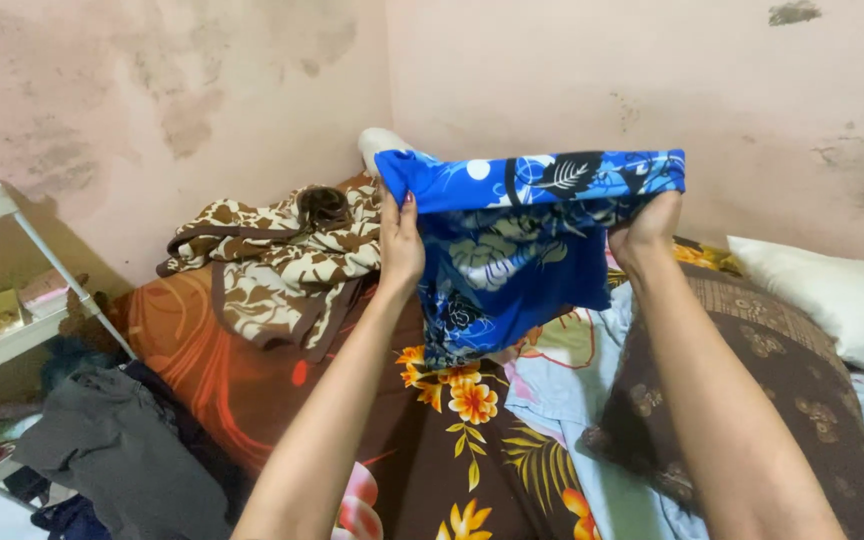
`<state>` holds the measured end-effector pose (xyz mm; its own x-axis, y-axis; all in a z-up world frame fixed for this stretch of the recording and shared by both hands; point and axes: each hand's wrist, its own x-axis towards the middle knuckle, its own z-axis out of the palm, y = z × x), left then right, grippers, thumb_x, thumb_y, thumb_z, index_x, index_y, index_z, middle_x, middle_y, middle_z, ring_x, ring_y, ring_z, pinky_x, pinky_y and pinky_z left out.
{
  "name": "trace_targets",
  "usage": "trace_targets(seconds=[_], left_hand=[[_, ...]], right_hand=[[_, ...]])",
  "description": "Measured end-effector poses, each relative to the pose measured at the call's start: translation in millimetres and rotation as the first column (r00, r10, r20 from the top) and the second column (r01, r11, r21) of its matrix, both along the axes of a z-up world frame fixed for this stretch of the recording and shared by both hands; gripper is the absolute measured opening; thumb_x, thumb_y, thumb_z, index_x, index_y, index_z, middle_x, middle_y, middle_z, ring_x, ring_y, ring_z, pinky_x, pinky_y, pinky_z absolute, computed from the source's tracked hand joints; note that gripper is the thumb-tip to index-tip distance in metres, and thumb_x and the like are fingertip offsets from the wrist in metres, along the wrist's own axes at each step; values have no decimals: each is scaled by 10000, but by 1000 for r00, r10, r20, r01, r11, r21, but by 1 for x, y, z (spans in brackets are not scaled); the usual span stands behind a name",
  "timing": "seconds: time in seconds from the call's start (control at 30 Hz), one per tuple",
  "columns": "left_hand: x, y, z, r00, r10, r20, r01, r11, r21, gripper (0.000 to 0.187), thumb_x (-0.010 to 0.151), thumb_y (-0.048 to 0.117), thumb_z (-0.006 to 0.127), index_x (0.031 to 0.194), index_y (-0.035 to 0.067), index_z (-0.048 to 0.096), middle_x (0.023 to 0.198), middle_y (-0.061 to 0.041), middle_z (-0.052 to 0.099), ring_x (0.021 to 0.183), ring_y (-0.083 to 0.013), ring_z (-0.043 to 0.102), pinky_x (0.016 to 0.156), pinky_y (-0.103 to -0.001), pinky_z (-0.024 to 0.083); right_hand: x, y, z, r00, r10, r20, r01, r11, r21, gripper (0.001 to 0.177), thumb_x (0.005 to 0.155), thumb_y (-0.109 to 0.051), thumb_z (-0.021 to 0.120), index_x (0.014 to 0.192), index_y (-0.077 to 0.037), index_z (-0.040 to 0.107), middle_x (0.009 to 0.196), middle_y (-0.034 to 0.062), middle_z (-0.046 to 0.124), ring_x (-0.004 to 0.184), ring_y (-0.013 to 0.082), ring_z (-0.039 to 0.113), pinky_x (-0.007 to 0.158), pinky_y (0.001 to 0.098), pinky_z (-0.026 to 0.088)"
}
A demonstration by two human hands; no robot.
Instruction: Folding pillowcases and clothes on a bed.
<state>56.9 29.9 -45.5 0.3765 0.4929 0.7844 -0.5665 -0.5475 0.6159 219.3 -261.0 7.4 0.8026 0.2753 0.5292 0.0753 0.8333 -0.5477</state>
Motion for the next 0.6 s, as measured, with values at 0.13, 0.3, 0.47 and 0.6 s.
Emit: trace_targets(seconds=[0.13, 0.3, 0.47, 0.6], left_hand=[[-36, -32, 19, 980, -169, -106, 144, 968, -204, 529, 1103, 288, 427, 1571, 53, 349, 1562, -189, 491, 1433, -310, 479, 1185, -386, 349], [6, 3, -64, 910, 82, -408, -126, 989, -82, 426, 1017, 338, 586, 1332, 61, 662, 1156, -188, 759, 1063, -310, 729, 946, -399, 533], [21, 16, -145, 661, 18, -750, -81, 996, -48, 432, 876, 299, 721, 1246, 75, 708, 1082, -165, 759, 977, -277, 729, 871, -386, 555], [-12, -6, -144, 558, -110, -823, -40, 987, -158, 431, 809, 200, 711, 1228, 96, 716, 938, -118, 790, 823, -242, 754, 755, -392, 587]], right_hand=[[-1, -5, -22, 999, -3, -48, 1, 999, -37, 428, 1062, -420, 403, 1011, -117, 700, 1011, 69, 752, 949, 238, 726, 921, 392, 595], [92, -43, -122, 944, -331, -8, 278, 805, -525, 524, 1095, -522, 430, 1163, -59, 667, 1111, 83, 722, 1006, 215, 680, 904, 378, 561], [68, -90, -142, 871, -410, 271, 352, 138, -926, 616, 1036, -430, 389, 1167, 108, 658, 1093, 261, 704, 965, 354, 664, 822, 508, 522], [130, -130, -207, 790, -176, 587, 547, -227, -805, 577, 973, -357, 454, 1060, 156, 704, 1066, 380, 695, 1026, 446, 672, 917, 537, 510]])
